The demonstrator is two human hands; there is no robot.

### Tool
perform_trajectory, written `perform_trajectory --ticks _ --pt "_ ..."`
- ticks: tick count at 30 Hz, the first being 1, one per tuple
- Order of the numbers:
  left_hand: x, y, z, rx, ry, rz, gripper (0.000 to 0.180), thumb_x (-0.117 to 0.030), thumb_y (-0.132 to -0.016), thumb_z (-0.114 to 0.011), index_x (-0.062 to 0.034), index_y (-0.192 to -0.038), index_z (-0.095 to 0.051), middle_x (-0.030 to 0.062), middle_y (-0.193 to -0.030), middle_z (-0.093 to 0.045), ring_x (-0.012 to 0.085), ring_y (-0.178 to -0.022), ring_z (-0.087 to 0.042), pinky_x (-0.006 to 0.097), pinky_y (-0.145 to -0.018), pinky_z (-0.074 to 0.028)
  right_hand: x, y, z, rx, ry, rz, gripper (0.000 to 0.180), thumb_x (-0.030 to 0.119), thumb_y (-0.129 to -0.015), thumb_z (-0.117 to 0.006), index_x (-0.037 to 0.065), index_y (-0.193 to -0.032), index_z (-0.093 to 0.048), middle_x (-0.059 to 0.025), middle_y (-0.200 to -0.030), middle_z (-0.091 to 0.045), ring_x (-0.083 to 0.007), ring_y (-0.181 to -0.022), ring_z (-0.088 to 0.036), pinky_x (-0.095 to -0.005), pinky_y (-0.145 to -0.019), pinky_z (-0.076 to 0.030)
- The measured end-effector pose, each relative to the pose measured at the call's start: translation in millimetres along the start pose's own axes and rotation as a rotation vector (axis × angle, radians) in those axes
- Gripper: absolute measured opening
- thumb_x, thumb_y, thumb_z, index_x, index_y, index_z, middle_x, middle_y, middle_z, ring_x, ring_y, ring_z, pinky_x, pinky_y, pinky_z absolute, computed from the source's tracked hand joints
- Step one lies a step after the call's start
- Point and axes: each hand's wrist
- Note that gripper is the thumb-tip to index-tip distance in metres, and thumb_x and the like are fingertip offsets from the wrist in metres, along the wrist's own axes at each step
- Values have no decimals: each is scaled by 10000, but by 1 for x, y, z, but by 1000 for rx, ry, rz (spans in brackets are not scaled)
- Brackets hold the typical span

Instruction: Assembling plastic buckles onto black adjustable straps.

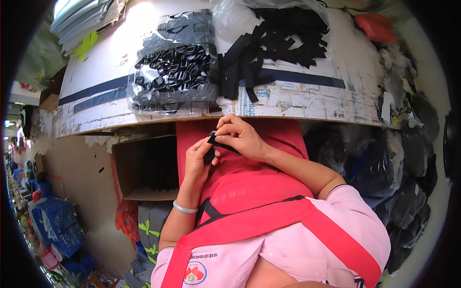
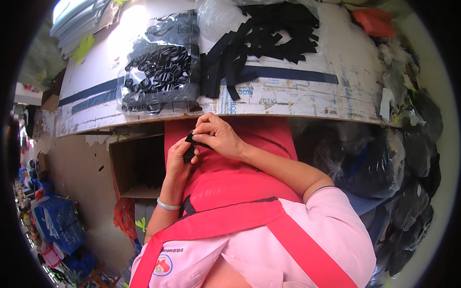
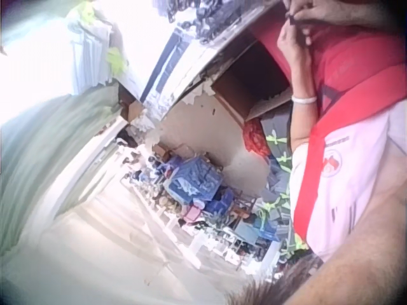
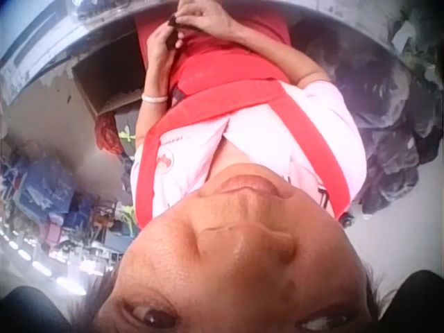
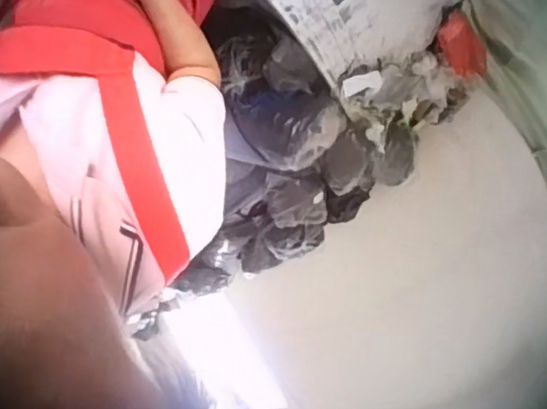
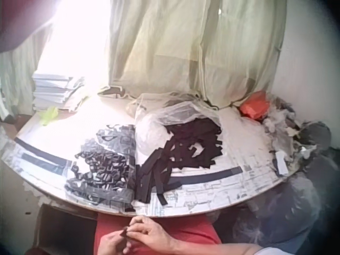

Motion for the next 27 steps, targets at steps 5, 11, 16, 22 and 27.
perform_trajectory --ticks 5,11,16,22,27 --pt "-16 0 -15 -97 -264 -269 207 -128 -899 -665 33 -1027 -686 52 -786 -667 80 -552 -556 209 -437 -439 41 6 1 37 -15 158 82 62 -914 -629 -10 -951 -635 -27 -804 -580 -57 -681 -572 -213 -566 -455" --pt "-18 -3 -20 -192 -479 -484 202 -98 -898 -662 40 -1043 -687 7 -781 -640 56 -589 -542 201 -474 -438 21 0 4 -59 -83 -339 158 171 -909 -659 38 -850 -597 4 -680 -602 -52 -520 -554 -201 -452 -451" --pt "-9 -4 -26 -150 -321 -445 168 -57 -889 -664 31 -1030 -692 14 -810 -651 53 -595 -556 196 -476 -464 15 -1 8 -92 -112 -369 167 160 -892 -668 27 -832 -587 -4 -649 -595 -51 -498 -547 -191 -425 -446" --pt "0 -3 -20 -67 -426 -595 166 -4 -854 -683 12 -1019 -695 25 -900 -620 58 -633 -567 186 -501 -469 2 1 1 -66 -215 -341 130 140 -927 -622 18 -927 -578 -20 -746 -597 -68 -578 -578 -197 -490 -493" --pt "-3 1 -13 -11 -461 -689 154 31 -851 -666 -4 -997 -700 32 -908 -603 68 -634 -571 180 -520 -461 3 -2 6 -44 -216 -200 243 165 -972 -555 5 -1153 -578 -25 -896 -571 -84 -700 -602 -207 -593 -539"
Point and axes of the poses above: each hand's wrist, its own y-axis away from the middle knuckle, its own z-axis out of the back of the hand, x = y × z
